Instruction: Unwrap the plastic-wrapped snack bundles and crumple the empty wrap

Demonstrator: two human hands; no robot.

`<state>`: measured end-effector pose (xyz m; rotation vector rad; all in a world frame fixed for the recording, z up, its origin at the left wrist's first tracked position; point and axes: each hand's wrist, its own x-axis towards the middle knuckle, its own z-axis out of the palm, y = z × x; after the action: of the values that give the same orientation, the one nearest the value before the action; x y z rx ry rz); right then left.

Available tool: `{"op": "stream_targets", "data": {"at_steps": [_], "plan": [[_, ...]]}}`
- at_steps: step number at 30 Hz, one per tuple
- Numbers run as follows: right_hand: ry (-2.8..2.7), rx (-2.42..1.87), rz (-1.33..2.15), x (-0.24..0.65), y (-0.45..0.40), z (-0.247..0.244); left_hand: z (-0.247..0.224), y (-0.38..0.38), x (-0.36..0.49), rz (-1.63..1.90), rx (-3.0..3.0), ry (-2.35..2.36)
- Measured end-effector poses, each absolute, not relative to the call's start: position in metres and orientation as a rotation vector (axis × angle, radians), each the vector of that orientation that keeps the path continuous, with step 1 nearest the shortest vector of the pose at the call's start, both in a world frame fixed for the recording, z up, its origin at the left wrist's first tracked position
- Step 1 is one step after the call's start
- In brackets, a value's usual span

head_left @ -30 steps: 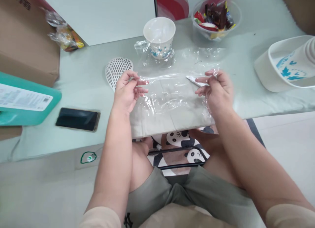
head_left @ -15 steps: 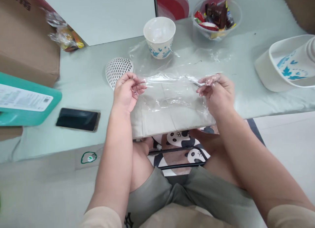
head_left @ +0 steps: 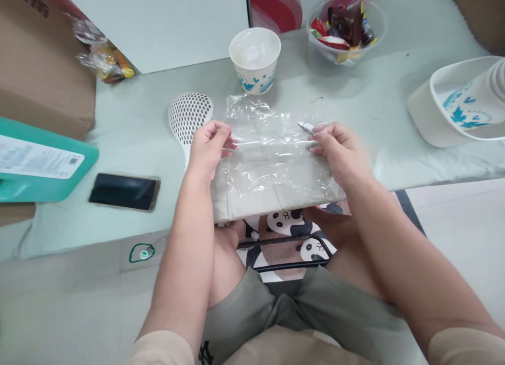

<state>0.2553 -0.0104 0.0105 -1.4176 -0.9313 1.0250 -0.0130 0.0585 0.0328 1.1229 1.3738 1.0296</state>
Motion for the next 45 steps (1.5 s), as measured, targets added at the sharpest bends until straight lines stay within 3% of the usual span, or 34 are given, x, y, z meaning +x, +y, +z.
{"op": "stream_targets", "data": {"at_steps": [14, 27, 45], "plan": [[-0.856, -1.343, 0.96, 0.257, -0.007, 0.013, 0.04, 0.058, -0.012, 1.21, 1.04, 1.315], [-0.948, -1.392, 1.244, 0.255, -0.012, 0.019, 0.045, 0.058, -0.012, 1.301, 0.914, 1.257], [-0.983, -1.356, 0.718, 0.258, -0.011, 0.015, 0.033, 0.059, -0.016, 1.206, 1.157, 1.241]]}}
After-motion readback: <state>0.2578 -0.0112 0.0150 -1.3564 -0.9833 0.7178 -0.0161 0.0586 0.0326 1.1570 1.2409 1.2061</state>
